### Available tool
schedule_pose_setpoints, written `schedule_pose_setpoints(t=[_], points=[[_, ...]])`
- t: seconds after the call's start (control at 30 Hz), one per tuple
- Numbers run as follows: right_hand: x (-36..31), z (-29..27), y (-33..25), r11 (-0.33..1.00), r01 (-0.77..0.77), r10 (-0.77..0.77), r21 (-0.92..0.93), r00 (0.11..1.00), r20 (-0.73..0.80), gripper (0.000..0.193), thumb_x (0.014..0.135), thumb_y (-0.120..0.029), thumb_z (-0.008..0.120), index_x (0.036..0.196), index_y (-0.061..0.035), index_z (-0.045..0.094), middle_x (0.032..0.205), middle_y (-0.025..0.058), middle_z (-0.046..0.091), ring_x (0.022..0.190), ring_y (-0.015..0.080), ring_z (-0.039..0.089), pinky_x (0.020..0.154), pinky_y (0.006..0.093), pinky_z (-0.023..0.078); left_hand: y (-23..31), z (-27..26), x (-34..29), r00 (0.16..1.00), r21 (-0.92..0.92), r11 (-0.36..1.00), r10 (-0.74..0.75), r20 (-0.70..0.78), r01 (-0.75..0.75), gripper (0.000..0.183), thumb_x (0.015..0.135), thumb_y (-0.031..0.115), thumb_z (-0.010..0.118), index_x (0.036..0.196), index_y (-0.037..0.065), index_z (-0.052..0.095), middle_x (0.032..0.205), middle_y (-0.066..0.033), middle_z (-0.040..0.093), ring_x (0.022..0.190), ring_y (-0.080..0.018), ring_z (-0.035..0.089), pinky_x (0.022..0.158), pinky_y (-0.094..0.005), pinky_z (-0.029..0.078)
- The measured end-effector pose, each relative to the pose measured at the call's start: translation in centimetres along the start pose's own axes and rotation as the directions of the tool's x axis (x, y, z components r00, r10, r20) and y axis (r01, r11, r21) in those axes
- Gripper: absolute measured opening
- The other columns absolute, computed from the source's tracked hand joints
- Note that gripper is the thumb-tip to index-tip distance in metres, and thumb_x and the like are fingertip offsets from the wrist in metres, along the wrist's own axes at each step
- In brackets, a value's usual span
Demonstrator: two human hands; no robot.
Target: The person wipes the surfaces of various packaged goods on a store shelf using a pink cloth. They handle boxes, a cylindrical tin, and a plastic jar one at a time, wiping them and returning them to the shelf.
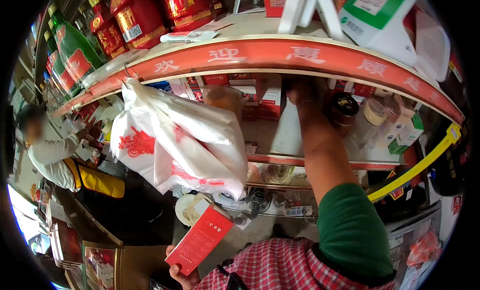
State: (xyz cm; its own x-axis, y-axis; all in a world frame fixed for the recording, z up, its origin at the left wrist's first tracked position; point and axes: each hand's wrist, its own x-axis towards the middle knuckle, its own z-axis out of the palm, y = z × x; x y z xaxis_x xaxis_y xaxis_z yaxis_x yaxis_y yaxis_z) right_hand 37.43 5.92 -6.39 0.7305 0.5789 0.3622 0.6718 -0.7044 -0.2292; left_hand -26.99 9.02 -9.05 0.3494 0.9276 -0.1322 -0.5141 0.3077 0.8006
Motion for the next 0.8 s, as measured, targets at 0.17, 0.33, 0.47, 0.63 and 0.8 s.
schedule_pose_setpoints(t=[0.17, 0.33, 0.47, 0.63, 0.8], points=[[-4.3, -1.9, -2.3, 0.968, -0.078, 0.038, 0.237, 0.985, 0.169, 0.024, 0.076, -0.026, 0.064, 0.096, -0.0129, 0.066, 0.091, 0.0152, 0.065, 0.088, 0.0281, 0.063, 0.076, 0.0377, 0.052, 0.3, -0.3, 0.4, 0.996, -0.006, 1.0, -0.017, 0.089, 0.018, 0.065, 0.065, 0.043, 0.063, 0.117, 0.008, 0.043, 0.103, -0.0115, 0.057, 0.09, -0.0232, 0.06, 0.068, -0.0337, 0.052], [-8.9, -5.3, -5.6, 0.997, -0.016, 0.002, 0.078, 0.985, 0.17, 0.027, 0.072, -0.023, 0.065, 0.098, -0.0167, 0.065, 0.103, 0.0138, 0.059, 0.09, 0.0312, 0.062, 0.078, 0.0378, 0.051, 0.3, -1.0, 0.6, 0.989, -0.053, 0.998, -0.031, 0.144, 0.039, 0.067, 0.065, 0.043, 0.064, 0.119, 0.009, 0.042, 0.104, -0.0105, 0.057, 0.088, -0.0238, 0.06, 0.066, -0.0358, 0.053], [-12.0, -6.5, -6.0, 0.997, 0.036, -0.051, 0.073, 0.976, 0.21, 0.026, 0.07, -0.017, 0.061, 0.096, -0.0163, 0.065, 0.101, 0.0121, 0.057, 0.087, 0.0306, 0.062, 0.078, 0.037, 0.051, 0.3, -1.3, 1.3, 0.972, -0.05, 0.995, -0.07, 0.223, 0.083, 0.067, 0.065, 0.04, 0.065, 0.118, 0.007, 0.042, 0.104, -0.0118, 0.056, 0.085, -0.025, 0.062, 0.062, -0.0379, 0.055], [-15.4, -9.1, -8.7, 0.982, 0.079, -0.129, 0.172, 0.945, 0.302, 0.031, 0.067, -0.013, 0.061, 0.097, -0.0153, 0.066, 0.099, 0.0107, 0.057, 0.085, 0.0292, 0.062, 0.077, 0.0369, 0.051, 0.8, -1.3, 1.4, 0.939, -0.098, 0.977, -0.153, 0.307, 0.191, 0.065, 0.062, 0.028, 0.067, 0.116, 0.001, 0.045, 0.1, -0.0121, 0.056, 0.095, -0.0246, 0.057, 0.084, -0.0355, 0.047], [-16.7, -8.7, -8.8, 0.954, 0.26, -0.294, 0.15, 0.911, 0.288, 0.035, 0.065, -0.008, 0.06, 0.099, -0.012, 0.065, 0.101, 0.0109, 0.058, 0.085, 0.0278, 0.062, 0.074, 0.0367, 0.05, 0.6, -0.3, 1.9, 0.909, -0.104, 0.969, -0.171, 0.38, 0.225, 0.064, 0.062, 0.028, 0.067, 0.115, 0.0, 0.045, 0.101, -0.0118, 0.055, 0.095, -0.0242, 0.057, 0.085, -0.0348, 0.046]])
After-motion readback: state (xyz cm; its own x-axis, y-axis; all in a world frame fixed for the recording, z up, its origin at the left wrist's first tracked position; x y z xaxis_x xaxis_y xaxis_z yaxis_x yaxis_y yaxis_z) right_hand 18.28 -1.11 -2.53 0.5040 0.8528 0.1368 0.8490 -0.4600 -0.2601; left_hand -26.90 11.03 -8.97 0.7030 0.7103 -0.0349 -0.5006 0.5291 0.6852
